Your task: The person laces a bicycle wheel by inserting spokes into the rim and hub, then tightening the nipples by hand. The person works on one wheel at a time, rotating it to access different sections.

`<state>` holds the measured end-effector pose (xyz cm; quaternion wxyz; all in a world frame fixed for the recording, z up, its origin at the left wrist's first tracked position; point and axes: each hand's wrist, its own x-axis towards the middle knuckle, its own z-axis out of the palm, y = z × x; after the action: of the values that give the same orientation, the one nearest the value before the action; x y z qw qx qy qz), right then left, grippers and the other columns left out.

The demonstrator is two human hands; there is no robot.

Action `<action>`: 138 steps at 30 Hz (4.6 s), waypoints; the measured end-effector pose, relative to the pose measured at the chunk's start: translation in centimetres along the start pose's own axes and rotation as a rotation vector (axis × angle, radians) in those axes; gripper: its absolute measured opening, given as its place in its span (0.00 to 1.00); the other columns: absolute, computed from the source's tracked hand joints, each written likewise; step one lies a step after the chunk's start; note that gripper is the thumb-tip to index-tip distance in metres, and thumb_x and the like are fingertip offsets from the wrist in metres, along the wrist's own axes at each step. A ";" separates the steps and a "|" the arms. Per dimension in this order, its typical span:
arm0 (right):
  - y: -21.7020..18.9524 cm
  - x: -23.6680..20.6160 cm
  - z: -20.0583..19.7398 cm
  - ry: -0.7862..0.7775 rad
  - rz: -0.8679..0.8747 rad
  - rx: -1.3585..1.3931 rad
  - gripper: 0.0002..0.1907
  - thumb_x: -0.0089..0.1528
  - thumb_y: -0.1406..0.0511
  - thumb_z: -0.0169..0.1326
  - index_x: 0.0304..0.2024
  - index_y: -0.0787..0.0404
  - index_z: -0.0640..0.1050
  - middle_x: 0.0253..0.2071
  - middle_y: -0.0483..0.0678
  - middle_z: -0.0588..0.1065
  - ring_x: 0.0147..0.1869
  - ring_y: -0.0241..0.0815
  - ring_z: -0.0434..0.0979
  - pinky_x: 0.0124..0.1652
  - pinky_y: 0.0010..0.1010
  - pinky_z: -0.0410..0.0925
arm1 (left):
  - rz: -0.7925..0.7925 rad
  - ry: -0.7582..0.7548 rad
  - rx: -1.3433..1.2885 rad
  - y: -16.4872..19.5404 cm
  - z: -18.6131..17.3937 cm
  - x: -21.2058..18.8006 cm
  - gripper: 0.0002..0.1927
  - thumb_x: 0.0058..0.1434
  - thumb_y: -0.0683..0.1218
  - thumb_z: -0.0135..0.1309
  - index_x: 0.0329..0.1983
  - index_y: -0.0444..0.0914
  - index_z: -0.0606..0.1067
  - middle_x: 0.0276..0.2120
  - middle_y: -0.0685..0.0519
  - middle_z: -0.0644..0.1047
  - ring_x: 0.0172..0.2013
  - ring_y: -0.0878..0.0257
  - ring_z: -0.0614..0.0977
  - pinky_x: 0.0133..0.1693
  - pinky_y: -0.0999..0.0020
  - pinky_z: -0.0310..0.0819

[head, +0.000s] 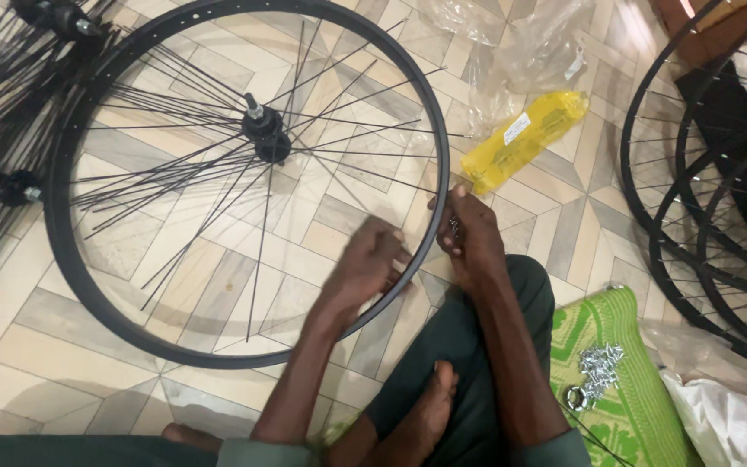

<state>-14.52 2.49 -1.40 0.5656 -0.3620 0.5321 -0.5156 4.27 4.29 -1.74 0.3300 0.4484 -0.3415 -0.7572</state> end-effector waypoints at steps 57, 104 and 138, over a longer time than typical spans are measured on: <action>1.8 -1.3 -2.7 0.117 -0.055 0.259 0.08 0.65 0.72 0.59 0.47 0.64 0.78 0.41 0.48 0.78 0.43 0.35 0.77 0.45 0.24 0.71 | 0.202 0.207 -0.219 2.8 3.7 4.6 0.15 0.63 0.45 0.59 0.36 0.24 0.75 0.32 0.41 0.80 0.26 0.54 0.86 0.23 0.64 0.84; 0.6 -3.2 0.9 0.002 0.196 -0.138 0.26 0.73 0.50 0.41 0.43 0.69 0.73 0.21 0.43 0.64 0.20 0.31 0.59 0.21 0.22 0.53 | 0.338 0.611 0.181 2.5 5.1 3.5 0.16 0.65 0.51 0.55 0.37 0.31 0.80 0.32 0.42 0.84 0.35 0.51 0.87 0.38 0.58 0.79; -1.3 -3.9 1.9 -0.083 -0.057 -0.083 0.22 0.62 0.70 0.56 0.59 0.65 0.72 0.26 0.44 0.72 0.23 0.28 0.63 0.23 0.19 0.55 | 0.524 1.030 1.372 0.0 -11.3 -0.4 0.20 0.61 0.36 0.48 0.57 0.26 0.70 0.47 0.35 0.74 0.41 0.42 0.78 0.44 0.49 0.74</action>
<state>-12.55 5.70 1.07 0.5567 -0.4215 0.5186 -0.4934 14.69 2.09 -5.68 0.2642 0.7388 -0.6200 0.0082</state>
